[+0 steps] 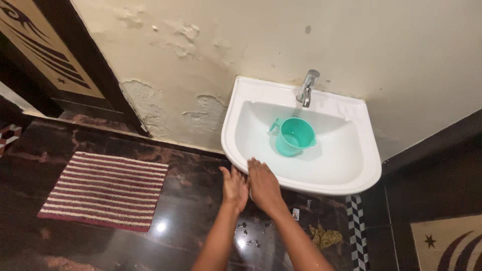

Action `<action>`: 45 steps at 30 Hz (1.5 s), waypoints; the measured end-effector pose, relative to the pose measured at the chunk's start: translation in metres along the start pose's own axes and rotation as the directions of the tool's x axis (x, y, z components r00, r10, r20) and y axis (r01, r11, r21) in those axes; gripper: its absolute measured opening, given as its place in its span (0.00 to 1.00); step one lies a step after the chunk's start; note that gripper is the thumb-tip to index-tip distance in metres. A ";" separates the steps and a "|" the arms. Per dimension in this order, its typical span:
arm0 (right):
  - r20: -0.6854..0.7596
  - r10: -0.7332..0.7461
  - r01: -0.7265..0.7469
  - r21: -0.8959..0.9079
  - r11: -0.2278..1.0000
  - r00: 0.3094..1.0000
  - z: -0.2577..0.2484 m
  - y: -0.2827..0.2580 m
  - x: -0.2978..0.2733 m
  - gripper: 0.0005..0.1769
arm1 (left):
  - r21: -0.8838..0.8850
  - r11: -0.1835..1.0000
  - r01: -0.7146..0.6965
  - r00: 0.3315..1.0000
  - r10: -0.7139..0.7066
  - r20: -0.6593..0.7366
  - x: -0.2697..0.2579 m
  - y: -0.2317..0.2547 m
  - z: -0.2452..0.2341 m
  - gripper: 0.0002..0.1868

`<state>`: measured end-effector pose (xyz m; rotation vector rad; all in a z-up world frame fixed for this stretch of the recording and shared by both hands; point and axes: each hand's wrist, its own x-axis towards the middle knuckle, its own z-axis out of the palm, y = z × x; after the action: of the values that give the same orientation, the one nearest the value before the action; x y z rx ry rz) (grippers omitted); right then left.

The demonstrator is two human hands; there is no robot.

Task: The person washes their hands at a bathroom sink using a sponge and water from the faucet. They rinse the sponge, fill a green cup with water, and repeatedly rinse their hands and the sink basin before hanging the cup on a wall hook.

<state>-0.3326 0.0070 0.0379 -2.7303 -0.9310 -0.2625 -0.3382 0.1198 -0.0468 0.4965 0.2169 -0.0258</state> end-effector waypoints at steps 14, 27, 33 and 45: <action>0.106 -0.153 0.118 0.276 0.954 0.983 0.077 0.016 0.113 0.42 | 0.086 0.984 -0.156 0.973 0.168 -0.156 0.049 0.045 0.001 0.57; 0.155 0.142 -0.152 0.053 0.987 0.978 0.055 -0.024 0.103 0.42 | -0.021 0.992 -0.121 0.993 0.121 -0.011 0.059 0.070 -0.031 0.65; -0.147 0.341 -0.360 -0.133 0.923 0.928 0.094 -0.050 0.177 0.42 | 0.013 0.985 -0.170 0.985 0.170 -0.030 0.080 0.105 -0.037 0.62; -0.017 -0.097 0.095 -0.068 0.993 0.995 0.036 0.026 0.008 0.30 | 0.927 0.289 -0.239 0.876 0.476 0.078 0.067 0.041 -0.010 0.38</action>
<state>-0.3069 0.0017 0.0012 -2.7416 -1.0682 -0.3452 -0.2716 0.1627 -0.0506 1.7285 0.2902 0.3986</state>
